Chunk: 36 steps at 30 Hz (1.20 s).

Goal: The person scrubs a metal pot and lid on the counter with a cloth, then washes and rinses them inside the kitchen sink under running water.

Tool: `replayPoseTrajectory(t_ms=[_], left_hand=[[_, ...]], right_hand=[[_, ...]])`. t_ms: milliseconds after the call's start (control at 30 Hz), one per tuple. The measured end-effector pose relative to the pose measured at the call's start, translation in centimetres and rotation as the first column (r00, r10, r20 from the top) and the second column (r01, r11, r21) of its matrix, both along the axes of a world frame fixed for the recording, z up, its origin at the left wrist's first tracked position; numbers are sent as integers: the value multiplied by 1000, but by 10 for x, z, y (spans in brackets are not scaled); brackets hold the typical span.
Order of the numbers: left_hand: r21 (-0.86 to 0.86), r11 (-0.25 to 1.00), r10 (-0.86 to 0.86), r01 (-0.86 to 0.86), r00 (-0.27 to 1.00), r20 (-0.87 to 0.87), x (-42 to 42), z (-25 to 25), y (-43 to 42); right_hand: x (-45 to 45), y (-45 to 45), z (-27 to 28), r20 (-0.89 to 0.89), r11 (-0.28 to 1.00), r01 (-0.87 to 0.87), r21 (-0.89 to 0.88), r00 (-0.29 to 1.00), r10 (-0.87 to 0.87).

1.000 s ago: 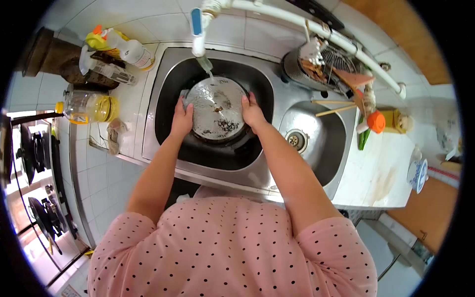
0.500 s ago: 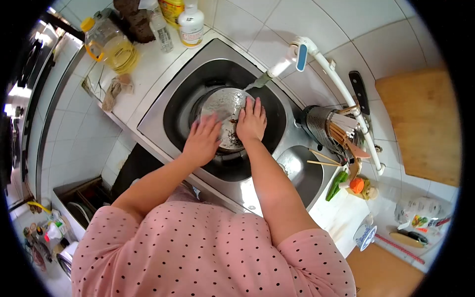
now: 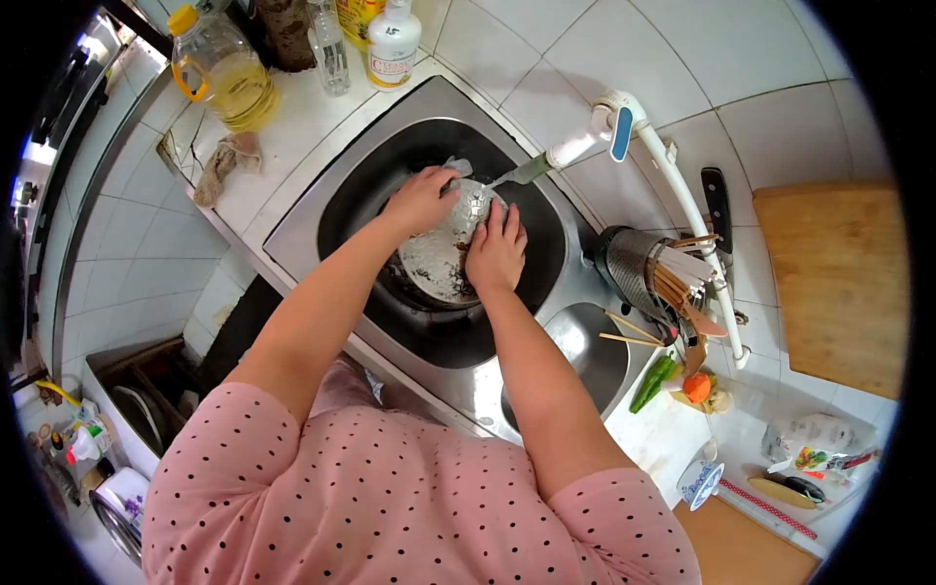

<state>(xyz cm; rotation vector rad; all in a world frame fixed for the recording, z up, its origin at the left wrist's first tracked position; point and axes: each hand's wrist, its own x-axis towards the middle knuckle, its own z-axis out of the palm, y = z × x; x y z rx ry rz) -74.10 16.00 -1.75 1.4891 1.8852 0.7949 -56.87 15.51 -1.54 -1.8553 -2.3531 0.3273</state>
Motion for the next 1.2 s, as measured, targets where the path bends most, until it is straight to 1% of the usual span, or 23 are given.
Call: replayPoseTrajectory(t_ms=[100,133,167,200,233,267,300,367,400,500,567,633,667,767,800,833,867,900,967,1033,1100,1133,1200], left_hand=[[-271,961,64,58,906,419,-35,-34,30],[-341,938,222,-67,870,440,-40,-56,32],[-379,925,214,-27,862,460,-52,-76,33],[-397,917,124,33,922,365,-65,-96,34],[-426,905,200,5,878,436,-69,-95,35],[-459,888,274,-17,822,499,-69,-89,33],[-496,868,345,-33,758,554,-67,-83,32],[-486,874,368,-22,685,629,-62,-82,40],[-485,874,380,-16,644,664,-59,-82,44],[-476,871,442,-118,611,657,-53,-93,51],[-318,942,293,-106,721,628,-55,-81,54],[-215,969,217,-121,833,509,-54,-61,61],[-175,982,149,-69,852,503,-53,-50,65],[-50,992,-81,117,883,462,-43,-16,81],[60,984,-177,166,910,376,-40,-15,86],[37,976,-212,214,907,365,-36,-4,89],[9,966,-246,259,901,357,-30,10,89],[-21,952,-278,304,895,348,-25,19,89],[15,926,-366,377,888,279,-18,9,97],[9,900,-423,436,867,262,-11,10,103],[-43,877,-445,479,842,306,-2,21,102],[-76,856,-487,511,847,213,-3,29,103],[-303,794,-477,527,849,228,0,42,97]], right_hand=[[3,2,-4,-174,996,85,1,981,-83],[6,3,-4,-246,991,134,-14,960,-133],[8,7,-3,-293,959,251,-129,915,-278],[11,12,-4,-322,902,353,-247,848,-420],[14,16,-5,-329,819,439,-369,763,-557],[19,20,-9,-462,768,377,-518,632,-622],[23,21,-13,-508,750,342,-566,571,-644],[25,21,-14,-592,723,255,-642,434,-679],[33,21,-28,-634,734,214,-644,389,-669],[34,-2,-10,-670,780,288,-556,399,-625],[36,-20,6,-708,788,247,-565,345,-616],[42,-38,5,-822,869,201,-453,282,-494],[47,-47,7,-836,885,158,-438,292,-465],[45,-74,22,-880,913,244,-327,273,-388],[47,-76,28,-880,880,224,-419,139,-454],[55,-68,29,-849,845,236,-479,118,-515],[67,-56,25,-806,907,310,-284,434,-401],[75,-42,21,-645,947,312,-77,708,-286],[75,-1,38,-705,961,275,-29,676,-215],[75,30,32,-736,962,231,-149,624,-264],[84,51,31,-686,892,164,-421,586,-432],[86,52,32,-647,829,120,-546,568,-508],[82,41,29,-651,873,249,-420,587,-481]])
